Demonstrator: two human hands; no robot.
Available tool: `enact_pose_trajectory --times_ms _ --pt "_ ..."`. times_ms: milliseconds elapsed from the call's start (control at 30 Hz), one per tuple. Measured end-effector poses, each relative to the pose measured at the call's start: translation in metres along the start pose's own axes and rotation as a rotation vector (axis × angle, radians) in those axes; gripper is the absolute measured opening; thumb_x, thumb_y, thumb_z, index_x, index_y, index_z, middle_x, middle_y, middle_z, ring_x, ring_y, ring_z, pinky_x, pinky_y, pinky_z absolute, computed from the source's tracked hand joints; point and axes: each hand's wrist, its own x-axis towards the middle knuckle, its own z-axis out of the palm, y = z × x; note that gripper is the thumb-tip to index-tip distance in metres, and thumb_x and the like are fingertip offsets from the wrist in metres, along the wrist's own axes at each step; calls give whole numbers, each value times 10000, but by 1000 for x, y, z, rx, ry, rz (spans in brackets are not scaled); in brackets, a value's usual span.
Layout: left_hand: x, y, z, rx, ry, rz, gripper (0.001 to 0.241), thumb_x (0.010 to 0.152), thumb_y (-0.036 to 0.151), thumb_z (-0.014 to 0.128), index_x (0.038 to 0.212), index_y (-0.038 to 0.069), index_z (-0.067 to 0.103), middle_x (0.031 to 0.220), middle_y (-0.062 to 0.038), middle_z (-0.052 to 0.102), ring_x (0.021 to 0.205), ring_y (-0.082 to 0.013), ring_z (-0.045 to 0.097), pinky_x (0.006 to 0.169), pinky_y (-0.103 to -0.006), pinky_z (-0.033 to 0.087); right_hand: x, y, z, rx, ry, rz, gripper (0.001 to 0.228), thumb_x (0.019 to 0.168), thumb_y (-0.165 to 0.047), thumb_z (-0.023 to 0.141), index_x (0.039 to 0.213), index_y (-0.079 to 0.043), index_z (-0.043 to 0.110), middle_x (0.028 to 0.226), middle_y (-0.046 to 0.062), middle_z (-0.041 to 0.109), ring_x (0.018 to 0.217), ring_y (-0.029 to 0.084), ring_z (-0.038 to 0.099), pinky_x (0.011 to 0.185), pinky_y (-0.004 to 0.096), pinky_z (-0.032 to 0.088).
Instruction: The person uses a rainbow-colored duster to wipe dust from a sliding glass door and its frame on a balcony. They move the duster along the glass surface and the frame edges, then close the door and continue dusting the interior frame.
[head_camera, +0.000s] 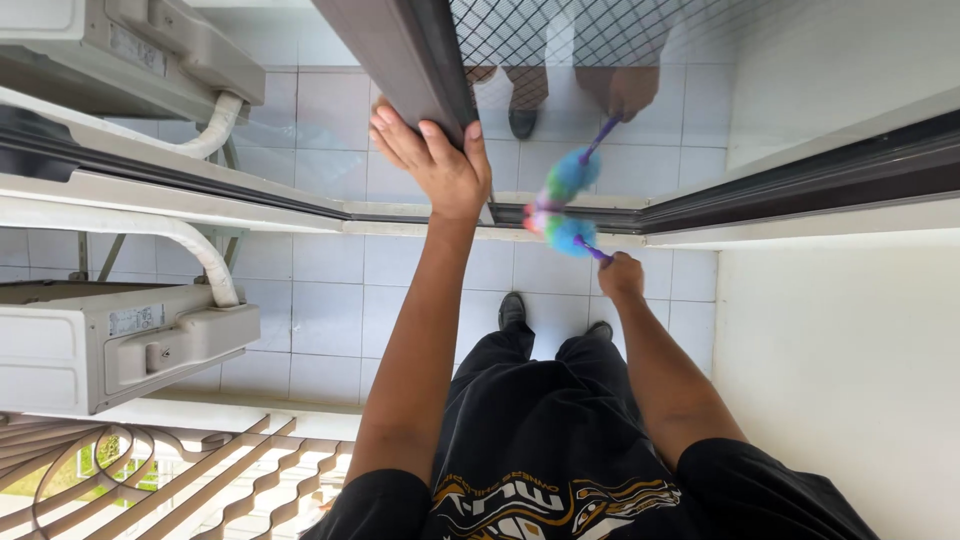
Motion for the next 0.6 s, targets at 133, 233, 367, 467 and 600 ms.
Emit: enact_pose_trajectory --times_ms 133,233,367,467,600 --pt "-1 -1 1 14 -14 29 821 1128 381 531 1689 189 -38 1715 -224 6 1617 -428 24 1308 -651 53 7 4 52 35 18 -3 335 997 -307 570 994 1 702 804 197 744 617 306 723 675 420 608" --pt "-4 -2 0 5 -12 37 832 1123 375 547 1688 188 -34 1711 -234 6 1615 -431 18 1303 -656 54 -1 -10 65 14 60 10 324 976 -316 595 985 -12 708 809 196 742 638 311 712 662 436 601" --pt "-5 -2 2 -16 -12 38 838 1126 361 560 1690 185 -35 1710 -240 -2 1614 -432 9 1301 -670 53 -8 -24 51 139 -38 101 328 997 -312 572 1005 -5 686 795 186 752 591 289 739 637 396 616" --pt "-6 -3 1 -16 -12 28 836 1122 357 549 1689 190 -42 1712 -232 -9 1614 -436 22 1297 -671 51 4 -16 64 163 -19 134 333 1019 -303 549 1000 -3 691 790 178 744 581 291 739 602 393 626" --pt "-8 -1 6 -13 6 16 824 1121 342 537 1689 203 -44 1717 -228 -15 1611 -443 35 1302 -671 48 1 -28 52 192 -55 14 330 1006 -309 560 998 -7 693 765 178 736 567 297 738 603 390 622"
